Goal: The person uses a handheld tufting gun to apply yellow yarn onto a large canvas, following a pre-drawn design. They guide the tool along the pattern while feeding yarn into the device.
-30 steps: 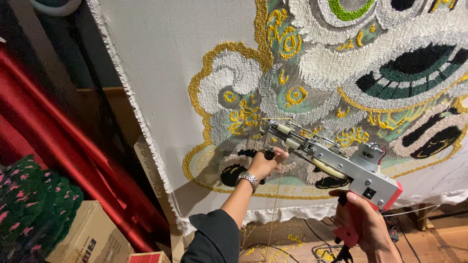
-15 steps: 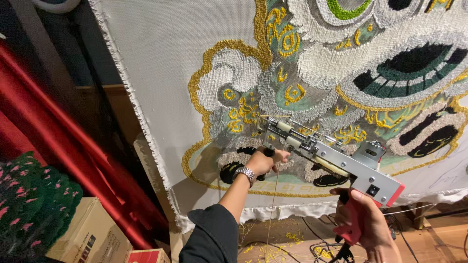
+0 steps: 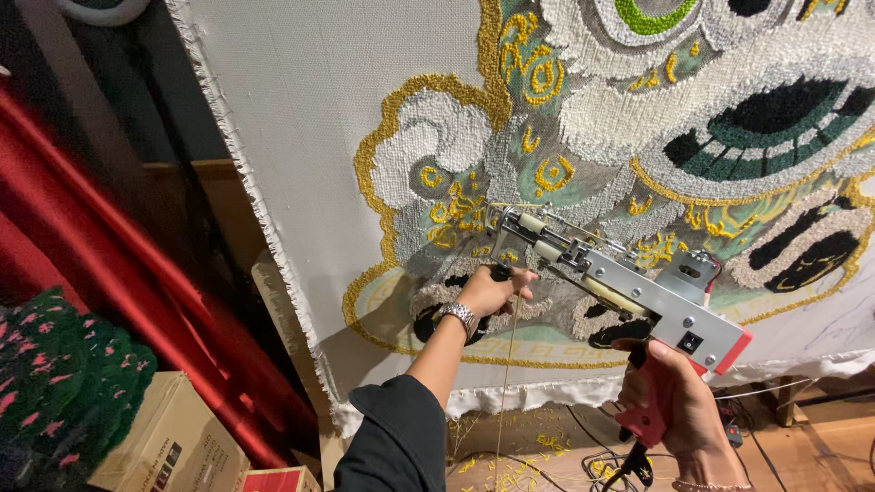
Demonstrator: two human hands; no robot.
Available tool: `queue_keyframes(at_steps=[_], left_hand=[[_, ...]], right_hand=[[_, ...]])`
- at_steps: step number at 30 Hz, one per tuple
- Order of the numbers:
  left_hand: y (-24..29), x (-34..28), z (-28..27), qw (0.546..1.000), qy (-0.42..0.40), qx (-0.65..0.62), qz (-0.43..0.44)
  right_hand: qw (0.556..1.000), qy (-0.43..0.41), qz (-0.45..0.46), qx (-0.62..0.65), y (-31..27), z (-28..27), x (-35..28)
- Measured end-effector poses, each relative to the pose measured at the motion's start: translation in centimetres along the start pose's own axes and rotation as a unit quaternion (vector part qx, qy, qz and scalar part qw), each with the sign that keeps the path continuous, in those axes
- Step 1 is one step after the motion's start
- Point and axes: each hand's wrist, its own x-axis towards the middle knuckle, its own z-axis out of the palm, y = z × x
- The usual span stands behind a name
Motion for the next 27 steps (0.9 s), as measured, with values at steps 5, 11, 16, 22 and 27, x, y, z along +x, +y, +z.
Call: queue_keyframes(at_steps=[5,11,16,22,27], left_hand=[[-1.2,0.8,-0.4,1.000,0.003,0.000,-0.012],[-0.9,0.8,-0.8,1.000,0.007,-0.018,-0.016],[0.6,-0.2,-1.3,0.999,0.022,0.005,-0.028],[0.3,0.0,-1.5,0.999,0.029,-0.014,-0.023],[-0.8,1.3,-2.0,1.000,0.020,-0.010,-0.005]], right_hand=[[1.000,0.021,0.002,-0.015,0.3,-0.2,0.6],[0.999,0.012,-0.011,-0.036,-0.2,0.6,0.8],[0.999,0.029,0.011,-0.044,-1.2,2.7,0.4],[0.998,0.043,0.002,-0.055,-1.0,3.2,0.8],[0.998,0.050,0.012,-0.046,-0.8,3.3,1.2]])
